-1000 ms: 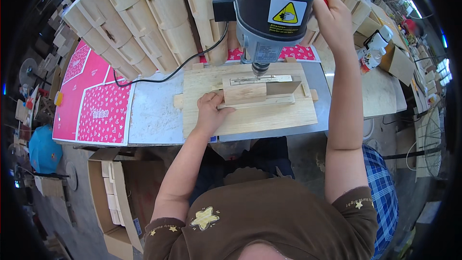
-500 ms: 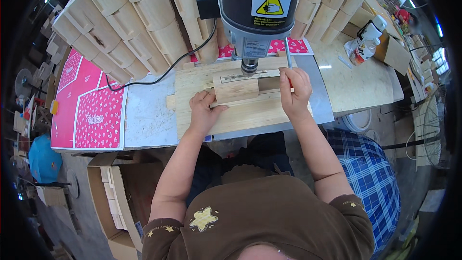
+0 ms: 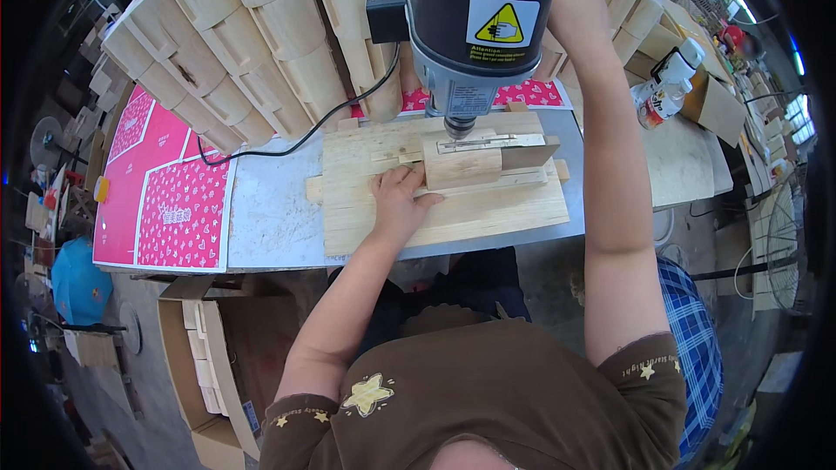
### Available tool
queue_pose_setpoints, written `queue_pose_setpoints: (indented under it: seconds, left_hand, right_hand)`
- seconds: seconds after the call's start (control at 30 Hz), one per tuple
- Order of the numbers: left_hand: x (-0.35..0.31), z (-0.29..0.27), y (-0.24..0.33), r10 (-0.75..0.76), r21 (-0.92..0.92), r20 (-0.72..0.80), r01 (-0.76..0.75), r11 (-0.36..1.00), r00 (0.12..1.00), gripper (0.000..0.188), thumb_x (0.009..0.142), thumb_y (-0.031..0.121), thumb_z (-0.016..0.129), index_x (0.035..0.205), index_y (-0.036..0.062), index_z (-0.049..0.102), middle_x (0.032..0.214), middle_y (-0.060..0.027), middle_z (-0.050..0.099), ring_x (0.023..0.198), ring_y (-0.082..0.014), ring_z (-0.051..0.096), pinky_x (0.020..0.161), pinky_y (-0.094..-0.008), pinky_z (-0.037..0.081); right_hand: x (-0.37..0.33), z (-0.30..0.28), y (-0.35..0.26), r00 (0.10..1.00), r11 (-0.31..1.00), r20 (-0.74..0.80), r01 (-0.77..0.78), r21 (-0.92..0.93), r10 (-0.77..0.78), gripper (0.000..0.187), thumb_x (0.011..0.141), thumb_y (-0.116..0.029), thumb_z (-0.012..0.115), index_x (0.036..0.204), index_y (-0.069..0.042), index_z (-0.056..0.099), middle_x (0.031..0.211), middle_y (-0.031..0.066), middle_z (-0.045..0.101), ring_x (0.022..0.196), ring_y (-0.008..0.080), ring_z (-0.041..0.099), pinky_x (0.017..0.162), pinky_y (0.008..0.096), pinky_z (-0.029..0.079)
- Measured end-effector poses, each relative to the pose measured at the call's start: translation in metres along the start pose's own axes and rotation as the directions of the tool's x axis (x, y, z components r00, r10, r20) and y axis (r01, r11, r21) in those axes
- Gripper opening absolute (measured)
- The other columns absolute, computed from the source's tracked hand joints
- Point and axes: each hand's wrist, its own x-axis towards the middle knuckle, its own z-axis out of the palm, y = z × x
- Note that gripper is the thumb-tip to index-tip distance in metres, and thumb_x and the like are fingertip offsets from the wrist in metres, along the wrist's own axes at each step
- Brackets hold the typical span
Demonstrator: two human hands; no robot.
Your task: Drilling a hole and inserting metal components into cylindrical wooden blocks using a drilling machine jig.
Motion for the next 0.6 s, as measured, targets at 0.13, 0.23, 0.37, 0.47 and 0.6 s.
queue_pose_setpoints:
  seconds: [0.13,0.23,0.37,0.47,0.6]
  left_hand:
    - [-0.002,-0.004,-0.001,0.000,-0.018,0.019,0.000,1.000,1.000,0.049,0.062,0.026,0.075,0.106,0.0104,0.062,0.082,-0.0034,0.056,0.087,-0.0234,0.050,0.088,-0.0396,0.028]
    - [-0.003,-0.001,-0.002,0.007,-0.025,0.012,-0.006,1.000,1.000,0.049,0.062,0.026,0.075,0.106,0.0105,0.062,0.082,-0.0031,0.056,0.086,-0.0230,0.050,0.088,-0.0398,0.028]
    - [-0.006,-0.009,-0.009,-0.022,-0.006,0.037,0.022,1.000,0.999,0.050,0.060,0.025,0.076,0.106,0.0105,0.062,0.081,-0.0023,0.055,0.085,-0.0222,0.051,0.087,-0.0402,0.028]
    - [0.003,-0.002,0.001,0.007,-0.020,0.044,-0.006,1.000,0.999,0.051,0.059,0.025,0.077,0.106,0.0106,0.062,0.080,-0.0019,0.055,0.084,-0.0219,0.051,0.087,-0.0402,0.029]
    - [0.000,0.002,-0.006,0.014,-0.001,0.015,-0.014,1.000,1.000,0.052,0.059,0.027,0.077,0.106,0.0107,0.062,0.080,-0.0019,0.055,0.083,-0.0221,0.051,0.087,-0.0398,0.029]
  right_hand:
    - [-0.044,-0.029,-0.007,0.958,0.958,-0.121,0.270,0.094,-0.258,0.026,0.086,-0.022,0.051,0.073,0.000,0.057,0.058,0.0101,0.051,0.054,0.0202,0.049,0.053,0.0308,0.039]
    - [-0.099,-0.042,-0.008,0.976,0.962,-0.081,0.215,0.165,-0.204,0.020,0.082,-0.014,0.054,0.066,-0.002,0.058,0.050,0.0123,0.047,0.046,0.0265,0.050,0.045,0.0342,0.037]
    - [-0.163,-0.010,0.009,0.932,0.934,-0.166,0.340,0.107,-0.321,0.004,0.078,-0.004,0.058,0.077,-0.003,0.062,0.063,0.0049,0.057,0.057,0.0179,0.054,0.073,0.0363,0.041]
    - [-0.185,0.022,0.043,0.939,0.943,-0.192,0.311,0.115,-0.286,0.010,0.078,-0.004,0.057,0.087,-0.004,0.063,0.072,0.0037,0.060,0.063,0.0180,0.055,0.086,0.0394,0.035]
    - [-0.180,0.037,0.048,0.900,0.905,-0.264,0.396,0.156,-0.348,0.010,0.078,-0.004,0.057,0.086,-0.003,0.063,0.069,0.0059,0.059,0.062,0.0202,0.055,0.086,0.0399,0.037]
